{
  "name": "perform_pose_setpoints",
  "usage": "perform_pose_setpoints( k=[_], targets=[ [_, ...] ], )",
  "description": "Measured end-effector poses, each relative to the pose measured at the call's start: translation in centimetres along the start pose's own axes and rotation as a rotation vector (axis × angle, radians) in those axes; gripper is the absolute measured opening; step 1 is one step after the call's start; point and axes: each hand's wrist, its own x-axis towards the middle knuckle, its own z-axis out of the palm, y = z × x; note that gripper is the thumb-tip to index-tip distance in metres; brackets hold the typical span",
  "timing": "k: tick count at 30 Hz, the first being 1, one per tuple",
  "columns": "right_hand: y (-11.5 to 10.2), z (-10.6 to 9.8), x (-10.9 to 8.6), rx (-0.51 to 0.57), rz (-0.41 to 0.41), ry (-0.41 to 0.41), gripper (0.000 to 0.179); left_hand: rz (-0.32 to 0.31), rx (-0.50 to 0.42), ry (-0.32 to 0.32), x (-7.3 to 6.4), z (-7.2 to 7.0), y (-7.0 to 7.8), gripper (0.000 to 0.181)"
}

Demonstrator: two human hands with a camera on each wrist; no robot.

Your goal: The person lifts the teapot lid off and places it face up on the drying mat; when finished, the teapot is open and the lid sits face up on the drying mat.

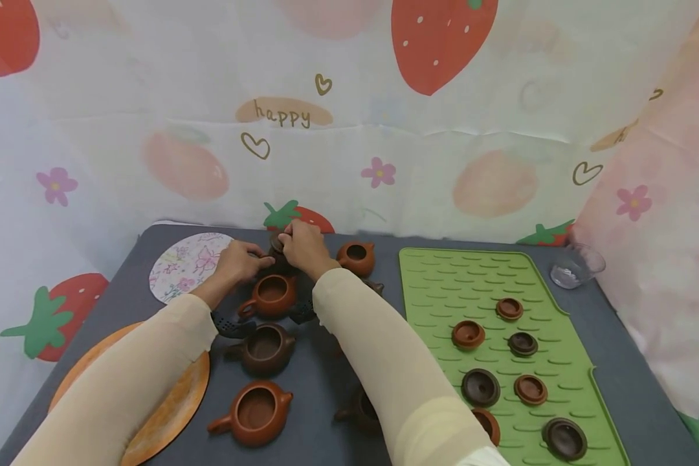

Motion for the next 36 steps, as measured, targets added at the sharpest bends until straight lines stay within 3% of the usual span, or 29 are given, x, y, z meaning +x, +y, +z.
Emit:
perform_pose_setpoints(
  k=[7,11,15,18,21,24,30,36],
  targets=[
    [0.4,-0.7,0.0,0.165,0.032,0.041,0.018,-0.009,-0.007,-0.016,0.0,0.0,0.1,0.025],
    [0.2,-1.0,-0.2,0.394,0.137,0.021,0.013,-0.019,-0.026,-0.027,0.0,0.0,0.2,0.024],
    [0.1,-1.2,-0.4,0.698,0.224,-0.002,0.011,-0.022,-0.037,-0.025,0.0,0.0,0.1,0.024],
    [0.2,-1.3,-0.5,0.903,0.259,-0.019,0.023,-0.025,-0.040,-0.019,0.0,0.0,0.1,0.024],
    [0.5,-1.5,-0.7,1.037,0.281,-0.050,0.042,-0.029,-0.043,-0.019,0.0,0.0,0.0,0.024],
    [0.7,-1.7,-0.9,1.127,0.293,-0.091,0.045,-0.031,-0.037,-0.015,0.1,0.1,0.0,0.025],
    [0.5,-2.4,-1.5,1.325,0.309,-0.116,0.030,-0.038,-0.032,-0.009,0.1,0.1,0.0,0.025],
    [-0.1,-3.6,-2.0,1.275,0.242,-0.131,0.017,-0.039,-0.033,-0.007,0.0,-0.1,0.1,0.026]
  ],
)
